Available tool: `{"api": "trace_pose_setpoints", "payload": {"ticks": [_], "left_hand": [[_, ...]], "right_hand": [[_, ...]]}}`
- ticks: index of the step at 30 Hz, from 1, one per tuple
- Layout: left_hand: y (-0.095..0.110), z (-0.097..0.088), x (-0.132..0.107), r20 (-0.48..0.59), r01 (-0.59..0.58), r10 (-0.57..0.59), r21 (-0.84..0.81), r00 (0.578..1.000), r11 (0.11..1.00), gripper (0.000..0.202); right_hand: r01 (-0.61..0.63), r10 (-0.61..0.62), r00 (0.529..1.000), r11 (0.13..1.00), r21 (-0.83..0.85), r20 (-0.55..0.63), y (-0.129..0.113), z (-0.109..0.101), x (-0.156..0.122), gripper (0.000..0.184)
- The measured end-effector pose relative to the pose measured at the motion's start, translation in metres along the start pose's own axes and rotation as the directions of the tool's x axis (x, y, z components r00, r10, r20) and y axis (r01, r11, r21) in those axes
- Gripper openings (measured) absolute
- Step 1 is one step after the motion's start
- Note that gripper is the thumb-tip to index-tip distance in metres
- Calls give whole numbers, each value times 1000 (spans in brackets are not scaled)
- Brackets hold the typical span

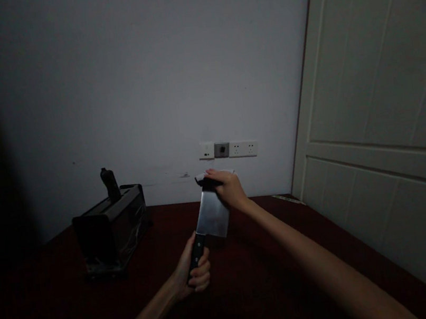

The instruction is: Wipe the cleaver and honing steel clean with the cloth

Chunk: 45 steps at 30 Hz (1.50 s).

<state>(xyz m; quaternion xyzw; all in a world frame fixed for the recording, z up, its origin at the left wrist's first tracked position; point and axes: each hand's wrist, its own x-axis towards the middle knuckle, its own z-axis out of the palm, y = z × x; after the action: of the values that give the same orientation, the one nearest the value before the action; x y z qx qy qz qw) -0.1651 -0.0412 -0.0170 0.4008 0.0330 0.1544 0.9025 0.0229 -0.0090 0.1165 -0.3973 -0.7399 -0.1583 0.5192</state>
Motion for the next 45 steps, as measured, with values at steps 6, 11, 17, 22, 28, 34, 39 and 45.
{"api": "trace_pose_setpoints", "payload": {"ticks": [6,11,17,22,28,34,39,45], "left_hand": [[3,-4,-1,24,-46,48,-64,999,997,63],[6,-5,-2,81,-36,41,-59,996,998,63],[5,-2,-2,107,5,-1,-44,994,999,62],[6,-4,-2,31,-39,41,-74,999,997,62],[7,-5,-1,18,-55,57,-116,998,992,60],[12,2,-3,58,-90,96,-102,994,991,60],[14,5,-4,75,-86,94,-107,993,991,61],[14,5,-4,66,-71,77,-82,995,994,62]], "right_hand": [[93,-97,987,995,37,126,-27,9,-54,54],[98,-104,985,994,45,137,-20,-4,-46,52],[55,-55,998,996,-74,2,0,-25,-15,45],[176,-177,961,984,25,215,-35,-8,-73,55],[156,-181,937,982,108,298,-47,-1,-89,58],[68,-82,973,995,73,215,-35,-7,-47,49],[166,-179,927,984,67,329,-44,-9,-42,46],[140,-171,890,985,104,423,-56,-18,-46,45]]}}
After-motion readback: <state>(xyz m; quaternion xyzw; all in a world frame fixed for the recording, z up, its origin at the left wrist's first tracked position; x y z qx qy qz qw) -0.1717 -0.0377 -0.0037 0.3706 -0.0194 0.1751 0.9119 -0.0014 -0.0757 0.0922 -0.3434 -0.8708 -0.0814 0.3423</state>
